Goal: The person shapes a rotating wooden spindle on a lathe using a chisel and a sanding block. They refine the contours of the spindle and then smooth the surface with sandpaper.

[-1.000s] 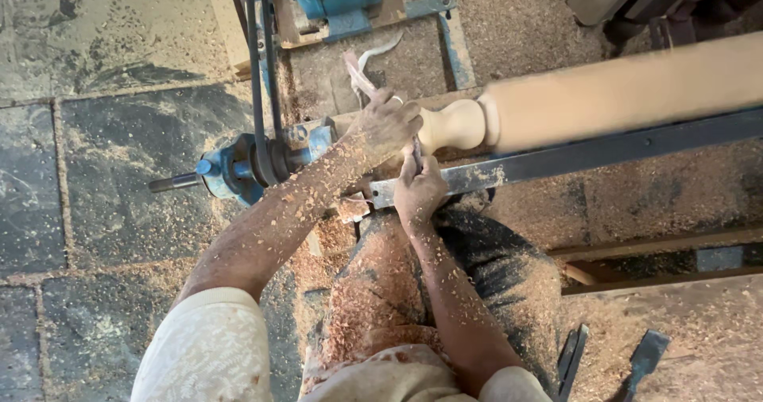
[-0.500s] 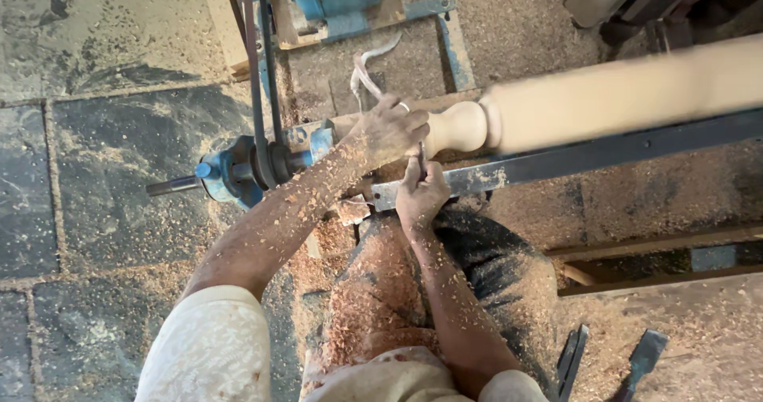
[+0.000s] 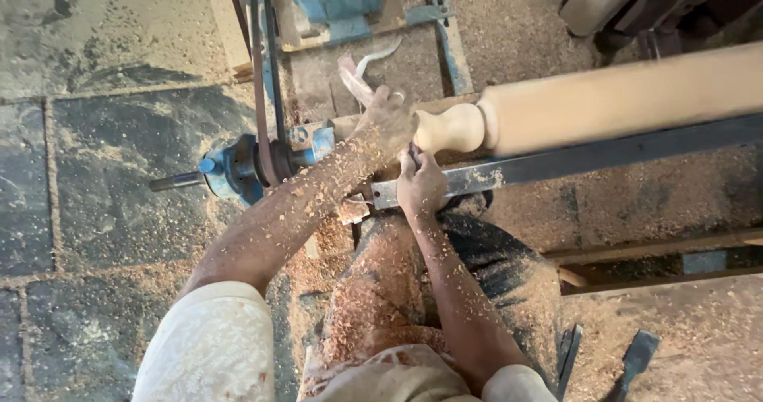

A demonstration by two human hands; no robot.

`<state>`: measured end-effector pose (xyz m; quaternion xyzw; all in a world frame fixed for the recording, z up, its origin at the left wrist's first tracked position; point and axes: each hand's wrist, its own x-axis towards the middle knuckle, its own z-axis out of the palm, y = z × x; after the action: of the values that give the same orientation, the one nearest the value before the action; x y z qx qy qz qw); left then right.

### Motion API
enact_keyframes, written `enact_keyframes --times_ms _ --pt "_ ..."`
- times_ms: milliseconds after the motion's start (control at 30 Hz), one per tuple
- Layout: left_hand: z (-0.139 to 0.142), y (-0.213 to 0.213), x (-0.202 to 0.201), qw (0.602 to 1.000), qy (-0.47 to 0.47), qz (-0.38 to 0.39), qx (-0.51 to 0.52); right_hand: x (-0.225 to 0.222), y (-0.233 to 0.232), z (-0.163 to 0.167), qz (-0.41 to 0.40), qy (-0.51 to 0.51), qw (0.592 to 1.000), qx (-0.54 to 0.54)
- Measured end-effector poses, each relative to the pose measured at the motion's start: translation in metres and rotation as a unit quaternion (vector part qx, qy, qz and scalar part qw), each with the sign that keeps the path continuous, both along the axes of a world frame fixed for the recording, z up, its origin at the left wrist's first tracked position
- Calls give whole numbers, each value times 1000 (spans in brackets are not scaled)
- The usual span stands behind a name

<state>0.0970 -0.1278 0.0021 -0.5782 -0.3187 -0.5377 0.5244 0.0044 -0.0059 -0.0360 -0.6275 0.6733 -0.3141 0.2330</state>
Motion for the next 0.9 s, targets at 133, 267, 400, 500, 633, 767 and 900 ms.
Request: enact_keyframes --times_ms 133,267,400,500,633,767,900 --pt "-4 11 5 994 -26 62 83 -1 -2 -1 14 -29 999 -11" --pt "-4 47 32 122 707 -659 224 -2 2 3 23 -53 998 -38" --pt "-4 54 43 69 639 -734 219 1 8 6 12 -147 981 -126" --pt "-8 50 43 35 580 -786 211 2 8 4 -14 -101 985 -138" --pt "-18 44 50 2 510 -829 231 2 10 -4 -52 -136 983 -115" --pt "-9 41 51 -35 507 -825 248 3 5 4 -56 -121 984 -115" --pt "42 42 28 5 488 -848 207 -7 -8 38 -74 -373 925 13"
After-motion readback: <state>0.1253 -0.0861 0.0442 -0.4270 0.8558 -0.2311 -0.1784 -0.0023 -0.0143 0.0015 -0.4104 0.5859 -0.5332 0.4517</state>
